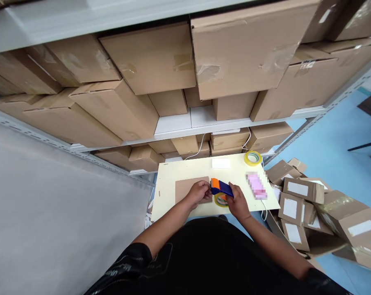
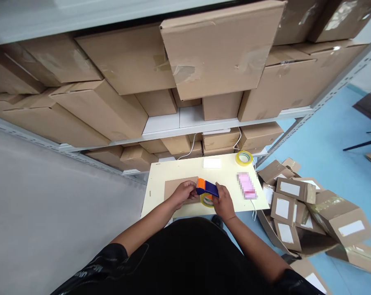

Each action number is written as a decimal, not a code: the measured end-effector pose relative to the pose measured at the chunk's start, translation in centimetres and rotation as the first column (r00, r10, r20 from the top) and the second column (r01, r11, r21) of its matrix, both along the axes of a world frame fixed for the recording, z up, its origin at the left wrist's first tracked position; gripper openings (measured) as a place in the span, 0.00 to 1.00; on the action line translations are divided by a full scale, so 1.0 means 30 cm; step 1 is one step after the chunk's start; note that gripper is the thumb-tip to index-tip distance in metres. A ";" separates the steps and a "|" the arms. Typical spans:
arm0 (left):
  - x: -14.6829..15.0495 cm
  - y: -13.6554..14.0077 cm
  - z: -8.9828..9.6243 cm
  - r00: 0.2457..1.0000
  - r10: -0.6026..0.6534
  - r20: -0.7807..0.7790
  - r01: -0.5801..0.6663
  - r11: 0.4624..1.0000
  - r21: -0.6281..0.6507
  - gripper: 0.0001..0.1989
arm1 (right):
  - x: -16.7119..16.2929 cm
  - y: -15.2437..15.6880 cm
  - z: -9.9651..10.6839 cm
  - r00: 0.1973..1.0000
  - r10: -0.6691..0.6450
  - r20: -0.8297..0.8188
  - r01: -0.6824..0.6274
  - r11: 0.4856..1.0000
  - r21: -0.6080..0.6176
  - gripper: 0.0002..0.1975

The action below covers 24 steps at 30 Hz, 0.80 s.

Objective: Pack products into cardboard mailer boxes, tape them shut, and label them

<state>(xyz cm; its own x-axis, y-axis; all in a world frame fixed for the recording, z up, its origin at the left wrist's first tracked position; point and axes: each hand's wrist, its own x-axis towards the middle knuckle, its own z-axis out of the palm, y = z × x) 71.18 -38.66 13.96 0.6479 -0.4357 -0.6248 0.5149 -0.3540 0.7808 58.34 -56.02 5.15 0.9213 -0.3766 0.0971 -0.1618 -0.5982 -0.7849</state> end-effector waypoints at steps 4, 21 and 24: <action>-0.005 0.037 0.008 0.980 -0.186 0.075 0.182 0.982 0.051 0.05 | -0.065 0.100 0.012 0.996 -0.044 -0.075 0.050 0.995 0.083 0.28; 0.067 -0.019 0.015 0.268 -0.927 0.263 0.775 0.369 0.513 0.06 | -0.250 0.352 0.084 0.939 -0.200 -0.281 0.269 0.935 0.231 0.32; 0.081 -0.137 0.001 0.224 -0.963 0.150 0.809 0.270 0.523 0.03 | -0.286 0.314 0.059 0.914 -0.239 -0.328 0.338 0.895 0.290 0.31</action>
<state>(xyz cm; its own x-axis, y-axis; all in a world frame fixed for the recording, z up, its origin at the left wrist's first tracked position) 73.62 -42.77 13.99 0.1324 -0.7440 -0.6549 -0.5955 -0.5879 0.5475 49.77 -46.61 6.91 0.7366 -0.5934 -0.3245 -0.5264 -0.2017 -0.8260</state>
